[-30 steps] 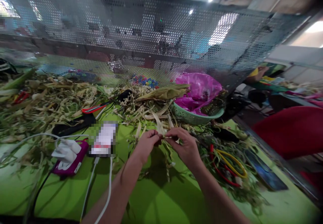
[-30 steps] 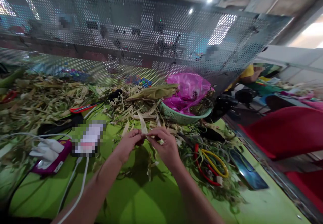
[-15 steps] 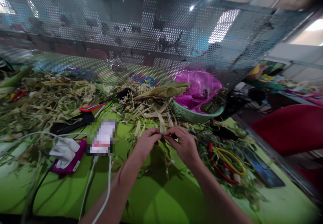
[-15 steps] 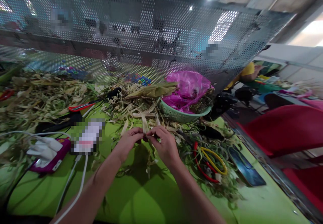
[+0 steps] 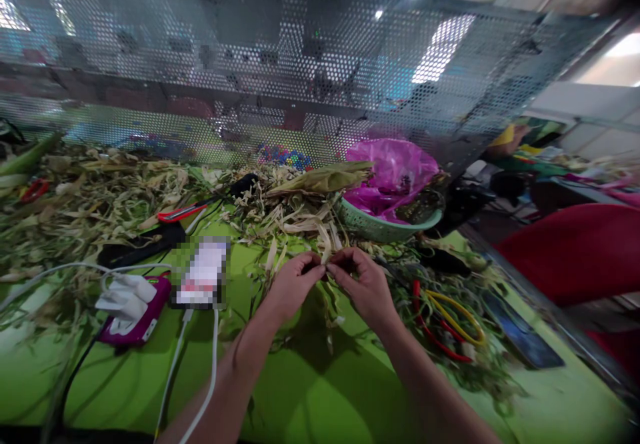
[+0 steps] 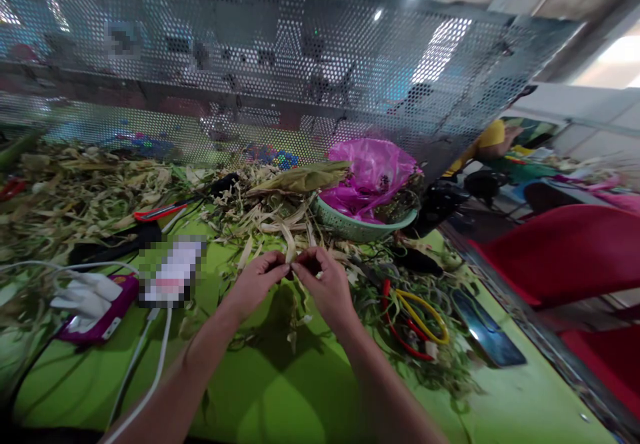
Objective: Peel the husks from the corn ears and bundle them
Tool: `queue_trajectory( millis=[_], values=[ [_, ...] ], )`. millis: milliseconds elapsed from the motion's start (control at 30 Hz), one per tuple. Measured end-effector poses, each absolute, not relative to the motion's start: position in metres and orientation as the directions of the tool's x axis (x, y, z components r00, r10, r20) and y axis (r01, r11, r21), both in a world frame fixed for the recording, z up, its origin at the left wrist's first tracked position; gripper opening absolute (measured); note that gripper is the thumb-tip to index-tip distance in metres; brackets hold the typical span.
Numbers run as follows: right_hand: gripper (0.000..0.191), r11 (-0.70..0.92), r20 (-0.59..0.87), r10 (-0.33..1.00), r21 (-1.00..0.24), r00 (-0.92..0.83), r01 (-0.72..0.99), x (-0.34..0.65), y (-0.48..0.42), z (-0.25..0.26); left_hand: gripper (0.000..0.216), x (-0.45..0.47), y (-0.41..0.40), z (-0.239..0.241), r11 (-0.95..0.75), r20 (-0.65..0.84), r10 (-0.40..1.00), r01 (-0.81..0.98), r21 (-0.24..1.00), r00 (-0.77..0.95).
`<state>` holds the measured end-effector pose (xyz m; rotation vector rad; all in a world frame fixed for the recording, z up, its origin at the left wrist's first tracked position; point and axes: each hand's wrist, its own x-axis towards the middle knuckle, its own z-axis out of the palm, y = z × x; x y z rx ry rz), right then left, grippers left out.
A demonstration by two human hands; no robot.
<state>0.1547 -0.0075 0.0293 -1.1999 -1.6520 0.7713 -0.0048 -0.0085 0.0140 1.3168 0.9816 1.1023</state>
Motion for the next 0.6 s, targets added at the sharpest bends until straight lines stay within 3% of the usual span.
queue_trajectory(
  millis=[133, 433, 600],
  values=[
    [0.026, 0.256, 0.239, 0.967, -0.920, -0.092, 0.298, 0.1573, -0.0060, 0.0254, 0.013, -0.0033, -0.0083, 0.0114, -0.053, 0.073, 0.972, -0.094, 0.994, 0.224],
    [0.023, 0.276, 0.253, 0.961, -0.873, -0.111, 0.402, 0.1547, -0.0078, 0.0328, 0.011, -0.0030, -0.0088, 0.0114, -0.110, 0.100, 0.981, 0.054, 0.992, 0.166],
    [0.021, 0.297, 0.264, 0.955, -0.856, -0.136, 0.423, 0.1555, -0.0066, 0.0299, 0.011, -0.0039, -0.0081, 0.0122, -0.027, 0.028, 0.990, -0.013, 1.000, 0.140]
  ],
)
